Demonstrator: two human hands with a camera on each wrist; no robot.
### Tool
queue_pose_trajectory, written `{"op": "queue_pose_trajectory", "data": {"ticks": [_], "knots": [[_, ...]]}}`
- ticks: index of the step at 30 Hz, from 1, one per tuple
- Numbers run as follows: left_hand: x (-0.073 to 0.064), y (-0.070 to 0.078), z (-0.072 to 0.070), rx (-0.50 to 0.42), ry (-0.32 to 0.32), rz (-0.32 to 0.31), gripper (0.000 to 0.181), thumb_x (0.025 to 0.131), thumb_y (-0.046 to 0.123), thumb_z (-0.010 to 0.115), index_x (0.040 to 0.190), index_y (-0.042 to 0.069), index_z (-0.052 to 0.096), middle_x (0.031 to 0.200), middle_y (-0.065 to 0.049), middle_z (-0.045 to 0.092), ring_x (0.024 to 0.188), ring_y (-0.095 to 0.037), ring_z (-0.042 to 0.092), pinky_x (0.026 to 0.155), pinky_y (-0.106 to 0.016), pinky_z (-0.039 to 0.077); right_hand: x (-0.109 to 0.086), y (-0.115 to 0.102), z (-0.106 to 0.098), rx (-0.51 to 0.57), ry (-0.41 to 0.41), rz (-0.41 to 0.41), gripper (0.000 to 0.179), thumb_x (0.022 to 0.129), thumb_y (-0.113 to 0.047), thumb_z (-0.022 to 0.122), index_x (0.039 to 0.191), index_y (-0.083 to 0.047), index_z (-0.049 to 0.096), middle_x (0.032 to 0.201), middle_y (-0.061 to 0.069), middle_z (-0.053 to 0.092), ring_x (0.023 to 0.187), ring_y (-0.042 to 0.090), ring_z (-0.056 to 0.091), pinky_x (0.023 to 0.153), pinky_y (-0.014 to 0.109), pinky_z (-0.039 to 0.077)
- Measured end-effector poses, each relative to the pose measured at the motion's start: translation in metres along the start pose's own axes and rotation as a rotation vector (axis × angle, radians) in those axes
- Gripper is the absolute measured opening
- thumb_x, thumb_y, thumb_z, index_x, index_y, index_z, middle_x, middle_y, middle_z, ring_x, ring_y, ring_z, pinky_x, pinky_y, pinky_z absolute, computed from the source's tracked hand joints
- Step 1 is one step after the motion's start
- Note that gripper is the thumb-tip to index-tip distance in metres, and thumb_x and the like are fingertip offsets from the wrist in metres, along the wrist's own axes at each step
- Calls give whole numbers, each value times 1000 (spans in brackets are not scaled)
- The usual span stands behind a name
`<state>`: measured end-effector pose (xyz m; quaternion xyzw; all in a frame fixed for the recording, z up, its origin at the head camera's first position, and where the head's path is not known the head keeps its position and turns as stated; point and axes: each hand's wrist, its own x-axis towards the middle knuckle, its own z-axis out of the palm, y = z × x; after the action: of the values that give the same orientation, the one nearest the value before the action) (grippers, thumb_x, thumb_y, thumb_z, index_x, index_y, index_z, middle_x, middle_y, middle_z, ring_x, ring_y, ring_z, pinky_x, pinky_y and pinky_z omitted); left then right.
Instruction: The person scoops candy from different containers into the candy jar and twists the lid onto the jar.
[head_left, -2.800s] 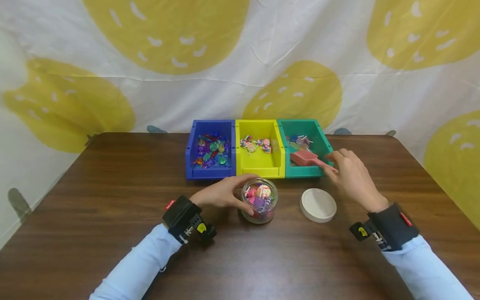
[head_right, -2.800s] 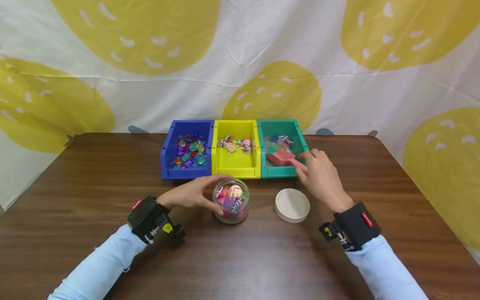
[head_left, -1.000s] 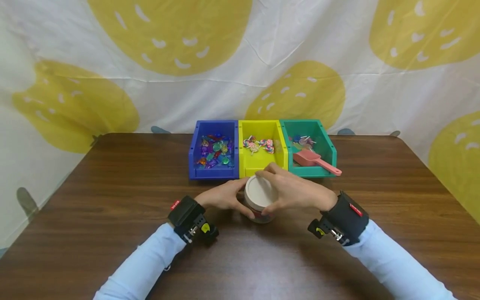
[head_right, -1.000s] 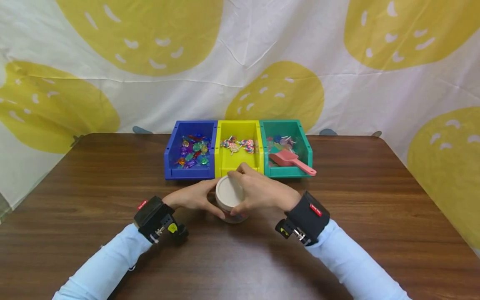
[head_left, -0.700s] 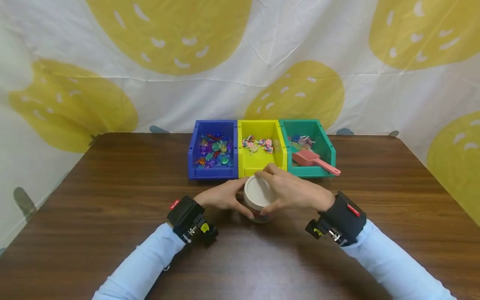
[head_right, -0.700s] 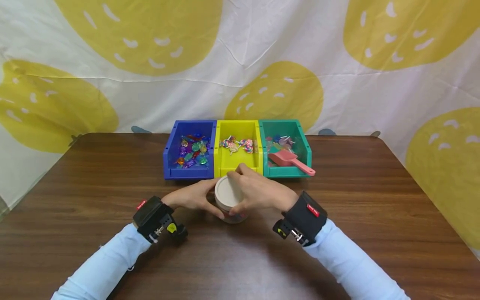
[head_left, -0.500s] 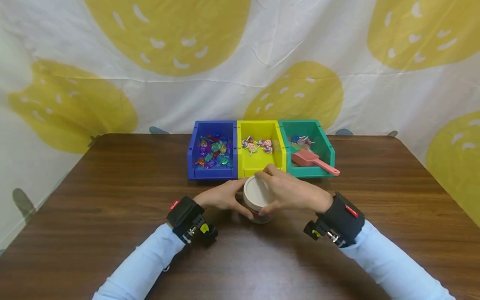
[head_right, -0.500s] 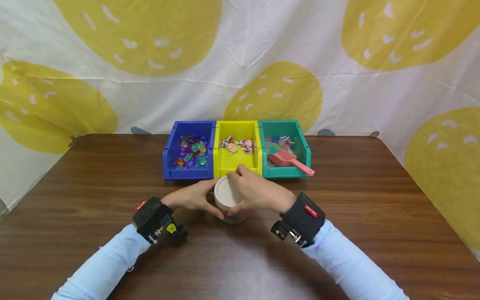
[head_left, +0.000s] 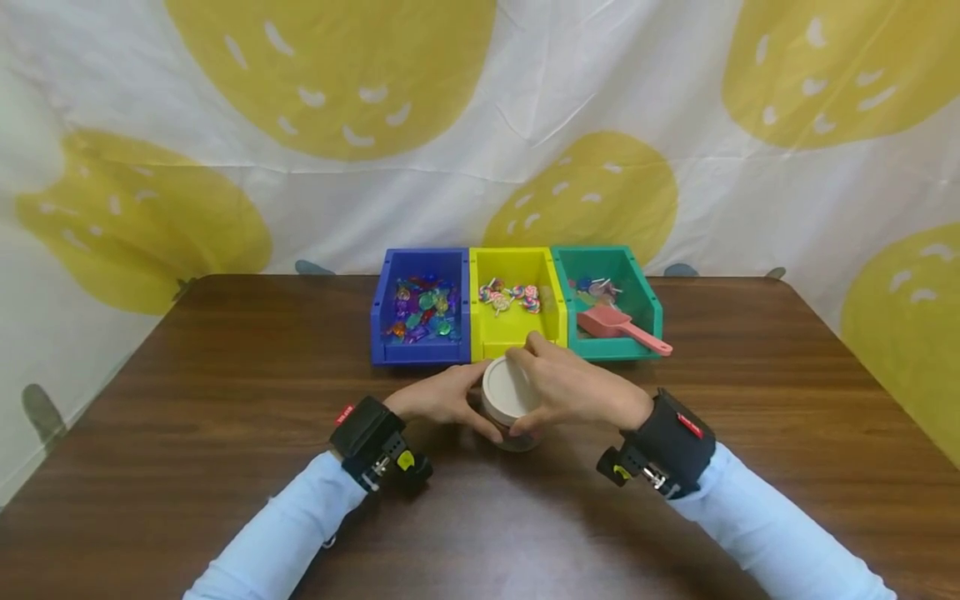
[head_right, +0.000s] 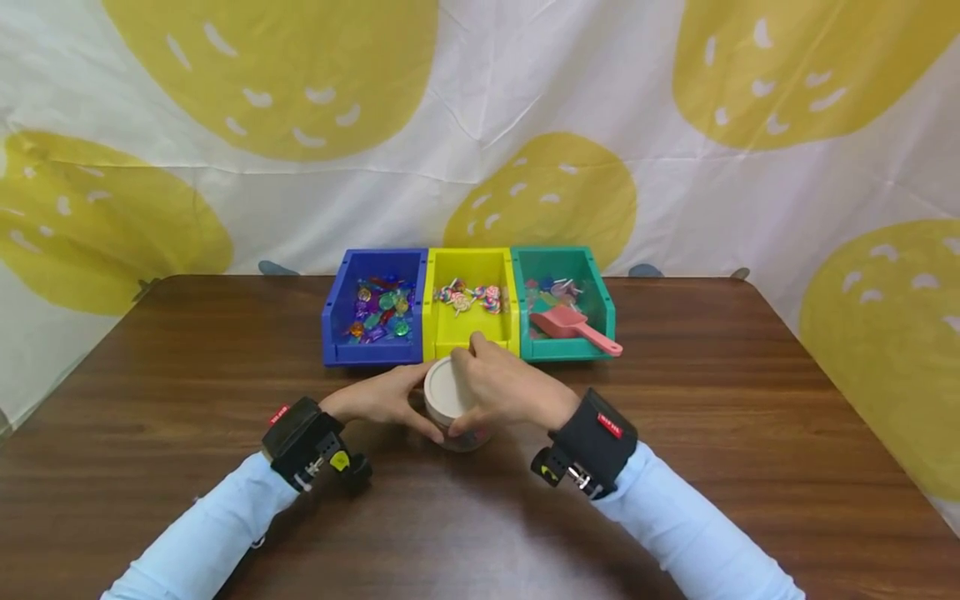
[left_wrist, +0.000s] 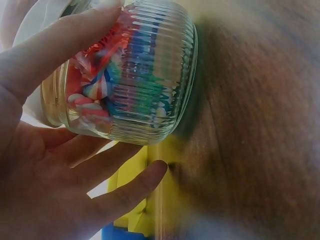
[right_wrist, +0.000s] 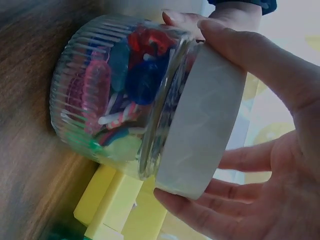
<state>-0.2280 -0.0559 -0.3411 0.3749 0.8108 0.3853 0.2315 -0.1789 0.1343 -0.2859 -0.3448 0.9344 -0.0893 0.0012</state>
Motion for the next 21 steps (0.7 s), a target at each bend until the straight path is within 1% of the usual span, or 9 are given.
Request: {"op": "queue_pose_trajectory", "data": {"ticks": [6, 11, 14, 16, 18, 20, 21], "knots": [[-1, -3, 0, 8, -2, 7, 82, 71, 19, 76, 137, 8, 28, 136, -9, 39, 124, -23, 36, 103, -41, 29, 1, -2, 4, -9, 31, 32, 78, 62, -49, 76, 114, 1, 48, 96, 11, 45, 81, 20, 49, 64, 25, 48], [-1, -3, -1, -2, -13, 10, 83, 72, 19, 75, 138, 8, 26, 137, -10, 38, 124, -24, 36, 103, -42, 29, 1, -6, 8, -8, 57, 116, 78, 61, -54, 74, 109, 2, 50, 92, 9, 46, 77, 18, 47, 62, 24, 46], [-1, -3, -1, 2, -13, 10, 83, 72, 19, 75, 138, 8, 26, 137, -10, 38, 123, -23, 37, 102, -41, 30, 1, -6, 10, -7, 70, 157, 82, 59, -61, 71, 108, 1, 50, 90, 9, 46, 74, 18, 47, 60, 24, 45], [-1, -3, -1, 12, -9, 17, 82, 72, 19, 74, 138, 8, 27, 136, -10, 38, 123, -24, 37, 102, -41, 31, 1, -5, 9, 17, 43, 178, 92, 57, -64, 70, 116, 2, 46, 96, 12, 48, 77, 20, 49, 62, 26, 47], [0, -3, -1, 18, -5, 19, 81, 72, 19, 75, 138, 8, 28, 136, -10, 39, 123, -23, 37, 101, -40, 32, 0, -1, 5, 69, -11, 192, 101, 56, -63, 71, 127, 1, 38, 107, 14, 47, 84, 22, 50, 67, 29, 48], [0, -3, -1, 18, 0, 22, 81, 71, 19, 75, 137, 8, 29, 136, -9, 40, 123, -23, 37, 101, -40, 32, -1, 5, 1, 143, -76, 174, 106, 57, -58, 74, 134, 0, 29, 118, 15, 44, 93, 24, 49, 74, 32, 48], [-1, -3, 0, 14, 2, 19, 81, 71, 20, 75, 137, 8, 30, 135, -9, 40, 123, -22, 37, 101, -40, 32, -1, 9, -1, 186, -103, 153, 106, 58, -54, 75, 136, -1, 26, 122, 14, 43, 97, 24, 48, 77, 34, 47]]}}
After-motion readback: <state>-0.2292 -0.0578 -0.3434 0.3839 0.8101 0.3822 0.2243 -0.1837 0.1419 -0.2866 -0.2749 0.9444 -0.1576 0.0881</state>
